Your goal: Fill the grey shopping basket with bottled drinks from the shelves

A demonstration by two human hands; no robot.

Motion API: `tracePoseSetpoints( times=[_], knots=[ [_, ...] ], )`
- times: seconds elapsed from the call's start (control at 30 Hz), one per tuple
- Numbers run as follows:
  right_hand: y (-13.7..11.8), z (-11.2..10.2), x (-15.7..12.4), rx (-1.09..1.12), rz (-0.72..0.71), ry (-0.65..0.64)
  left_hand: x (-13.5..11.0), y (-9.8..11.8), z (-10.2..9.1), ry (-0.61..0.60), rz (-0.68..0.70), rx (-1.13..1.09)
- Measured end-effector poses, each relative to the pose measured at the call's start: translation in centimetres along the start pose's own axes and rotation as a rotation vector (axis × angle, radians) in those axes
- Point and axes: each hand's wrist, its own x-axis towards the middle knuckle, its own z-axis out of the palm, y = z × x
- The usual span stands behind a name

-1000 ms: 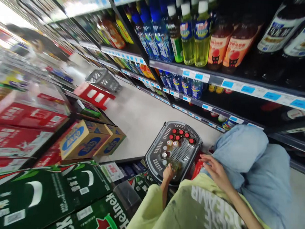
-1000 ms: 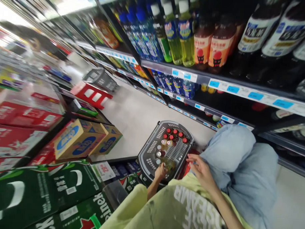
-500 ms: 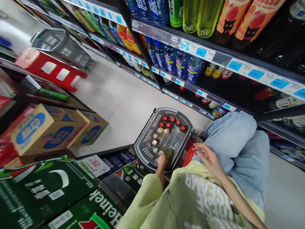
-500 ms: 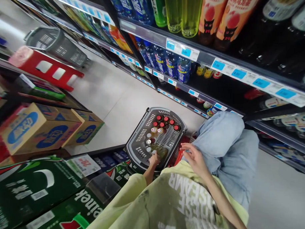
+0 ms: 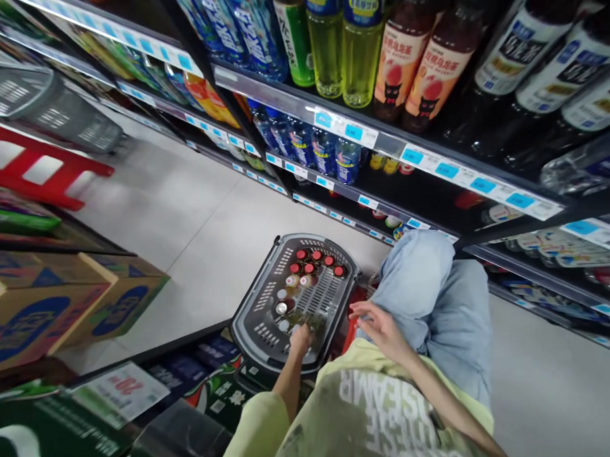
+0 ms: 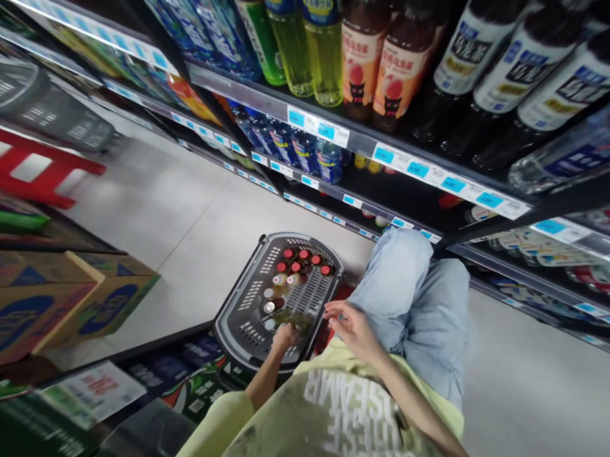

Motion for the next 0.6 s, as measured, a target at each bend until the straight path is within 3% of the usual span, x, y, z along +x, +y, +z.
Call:
tracePoseSetpoints(
  times=[0.13,0.23,0.3,0.4,0.5,0.6],
  knots=[
    [-0.1,0.1,0.3,0.065,0.012,-0.044,1.6,1.9,-1.8,0.072,-0.014,-0.026],
    [0.2,-0.2,0.5,0.130,0.034,-0.090,3.8,4.8,-5.2,0.169,0.081,-0.069],
    [0.3,-0.4,0.8,0.182,0.053,-0.125,5.5,7.7,-8.8,0.256,0.191,-0.105],
    [0.5,-0.7,1.1,0.275,0.079,-0.157,7.9,13.2,-15.5,0.483,0.466,-0.198],
    [0.6,-0.9,1.3,0.382,0.098,-0.170,9.7,19.7,-22.0,0.563,0.676,-0.217],
    [0.6,-1.1,1.3,0.468,0.098,-0.184,11.1,26.3,-26.8,0.656,0.852,-0.120]
  ],
)
